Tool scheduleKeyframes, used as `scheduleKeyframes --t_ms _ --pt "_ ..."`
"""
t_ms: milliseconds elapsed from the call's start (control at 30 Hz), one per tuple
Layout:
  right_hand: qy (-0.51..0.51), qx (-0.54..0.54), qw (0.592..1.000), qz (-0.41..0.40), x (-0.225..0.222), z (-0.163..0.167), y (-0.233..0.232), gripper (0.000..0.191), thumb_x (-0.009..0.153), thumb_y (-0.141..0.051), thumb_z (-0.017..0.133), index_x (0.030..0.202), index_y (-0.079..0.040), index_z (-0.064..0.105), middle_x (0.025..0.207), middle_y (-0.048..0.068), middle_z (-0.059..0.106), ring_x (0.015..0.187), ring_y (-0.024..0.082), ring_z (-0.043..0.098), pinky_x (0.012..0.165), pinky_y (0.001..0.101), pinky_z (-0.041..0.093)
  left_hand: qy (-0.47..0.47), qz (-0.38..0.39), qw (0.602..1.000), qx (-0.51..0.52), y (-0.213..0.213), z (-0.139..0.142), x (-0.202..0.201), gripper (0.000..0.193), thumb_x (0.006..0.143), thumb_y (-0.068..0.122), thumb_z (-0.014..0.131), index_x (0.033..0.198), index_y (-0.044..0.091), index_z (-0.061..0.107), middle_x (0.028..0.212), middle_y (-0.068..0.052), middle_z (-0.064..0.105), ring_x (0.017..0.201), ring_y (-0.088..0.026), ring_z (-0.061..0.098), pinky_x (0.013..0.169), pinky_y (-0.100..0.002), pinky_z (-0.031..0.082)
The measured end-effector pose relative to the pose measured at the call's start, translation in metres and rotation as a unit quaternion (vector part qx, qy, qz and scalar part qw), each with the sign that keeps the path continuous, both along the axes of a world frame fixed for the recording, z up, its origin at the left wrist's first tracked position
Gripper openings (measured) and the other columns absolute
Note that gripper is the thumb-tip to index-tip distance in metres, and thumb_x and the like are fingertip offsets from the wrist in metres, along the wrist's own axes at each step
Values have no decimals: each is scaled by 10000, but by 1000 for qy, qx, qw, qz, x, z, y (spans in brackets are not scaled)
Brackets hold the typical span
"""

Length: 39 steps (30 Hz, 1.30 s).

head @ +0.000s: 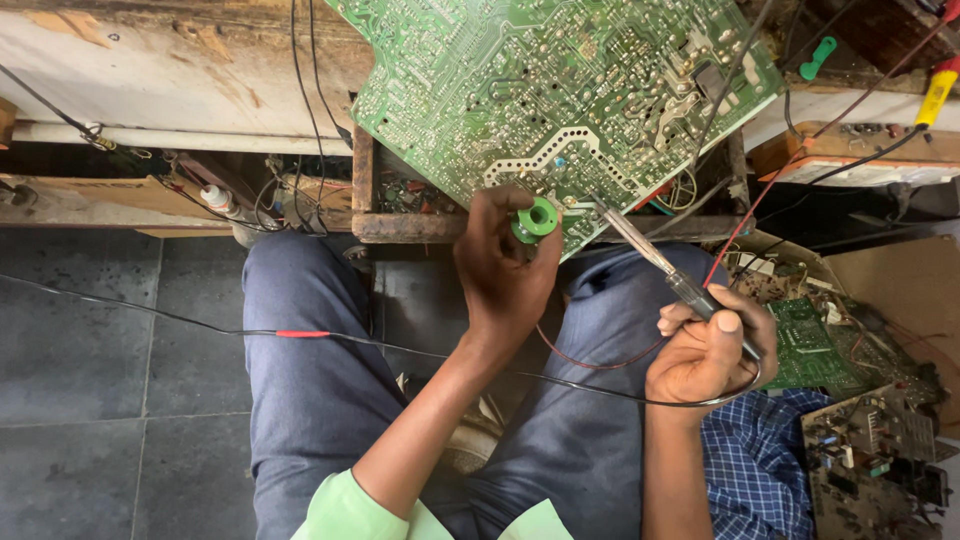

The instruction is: The person sits at a cluttered repair workbench and solders a large green circuit board, holding a soldering iron in one hand and a spool of solder in the other, repeatedly touching the iron to points on the board while feeding solder.

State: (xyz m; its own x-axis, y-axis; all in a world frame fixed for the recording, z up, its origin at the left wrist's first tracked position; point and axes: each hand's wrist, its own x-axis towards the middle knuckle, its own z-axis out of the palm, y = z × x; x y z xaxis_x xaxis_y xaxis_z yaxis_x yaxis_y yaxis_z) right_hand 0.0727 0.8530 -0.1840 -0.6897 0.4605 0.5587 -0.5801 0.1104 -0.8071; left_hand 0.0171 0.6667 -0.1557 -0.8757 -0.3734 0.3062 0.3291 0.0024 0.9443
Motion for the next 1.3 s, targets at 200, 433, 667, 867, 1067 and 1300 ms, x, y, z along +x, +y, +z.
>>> scheduleKeyframes --t_ms 200,433,667,867,1067,1300 --pt "-1 -6 1000 15 -2 -1 10 265 1093 -191 597 1105 73 624 754 205 635 568 222 604 528 285 505 8 -5 1000 -12 8 -3 -1 283 919 47 769 1077 39 535 864 4 667 615 -11 457 520 -198 351" --pt "3 8 1000 13 -1 -1 13 263 1103 -198 579 1110 62 621 740 206 637 557 213 600 523 278 498 8 1 1000 -12 12 -6 1 286 911 34 766 1086 39 540 886 1 682 627 -10 486 534 -196 381" --pt "8 15 1000 13 -3 -2 17 275 1093 -210 590 1091 63 624 729 201 628 540 222 591 503 286 492 -3 -6 1000 6 18 -8 -1 280 911 37 770 1078 40 545 867 0 675 626 -12 478 529 -199 365" --pt "6 17 1000 15 -2 -3 18 277 1094 -211 593 1096 64 627 724 201 628 540 220 586 511 285 489 -1 3 1000 0 18 -8 0 275 912 38 768 1076 46 547 878 5 682 618 -5 464 526 -196 365" --pt "11 15 1000 19 -3 -4 19 274 1105 -212 588 1107 60 625 730 202 629 544 216 591 513 279 489 -13 10 1000 12 17 -7 1 284 913 39 780 1085 45 554 873 7 681 626 -7 455 525 -196 360" --pt "9 5 1000 15 -1 -7 21 281 1109 -220 591 1103 59 623 738 201 633 556 217 599 513 280 492 -4 14 1000 -2 12 -10 3 295 889 31 792 1068 46 558 869 8 656 609 -5 419 512 -199 334"
